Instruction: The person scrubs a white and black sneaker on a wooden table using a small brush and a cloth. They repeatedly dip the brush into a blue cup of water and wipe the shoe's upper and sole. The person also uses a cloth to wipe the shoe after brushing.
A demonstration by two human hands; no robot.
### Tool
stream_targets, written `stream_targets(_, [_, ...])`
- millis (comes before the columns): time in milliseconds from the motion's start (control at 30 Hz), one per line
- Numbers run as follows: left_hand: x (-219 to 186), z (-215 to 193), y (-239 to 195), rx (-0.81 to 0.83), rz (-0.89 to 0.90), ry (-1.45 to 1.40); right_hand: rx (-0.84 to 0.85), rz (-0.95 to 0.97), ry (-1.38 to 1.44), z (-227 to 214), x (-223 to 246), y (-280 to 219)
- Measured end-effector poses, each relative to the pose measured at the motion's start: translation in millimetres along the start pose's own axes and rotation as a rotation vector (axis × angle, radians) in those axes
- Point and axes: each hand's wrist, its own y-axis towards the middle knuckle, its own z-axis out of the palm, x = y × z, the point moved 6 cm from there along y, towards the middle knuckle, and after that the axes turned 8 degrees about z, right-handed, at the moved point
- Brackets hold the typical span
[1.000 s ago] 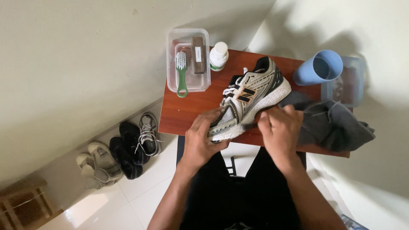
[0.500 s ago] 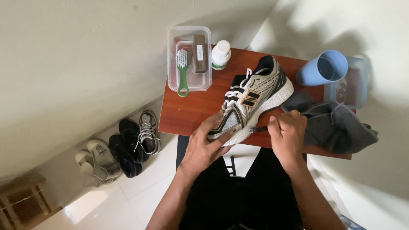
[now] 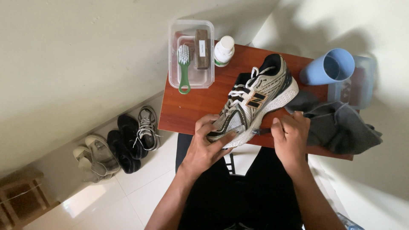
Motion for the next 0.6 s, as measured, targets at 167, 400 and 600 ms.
stream_targets(167, [3, 1, -5, -0.012, 0.007, -0.012, -0.004, -0.014, 0.021, 2, -4, -2])
stream_targets(400, [4, 1, -6, -0.022, -0.008, -0.027, 0.019, 0.031, -0.001, 9, -16, -10])
stream_targets(600, [4, 1, -6, -0.011, -0.007, -0.018, 0.006, 0.026, -0.038, 8, -11, -14])
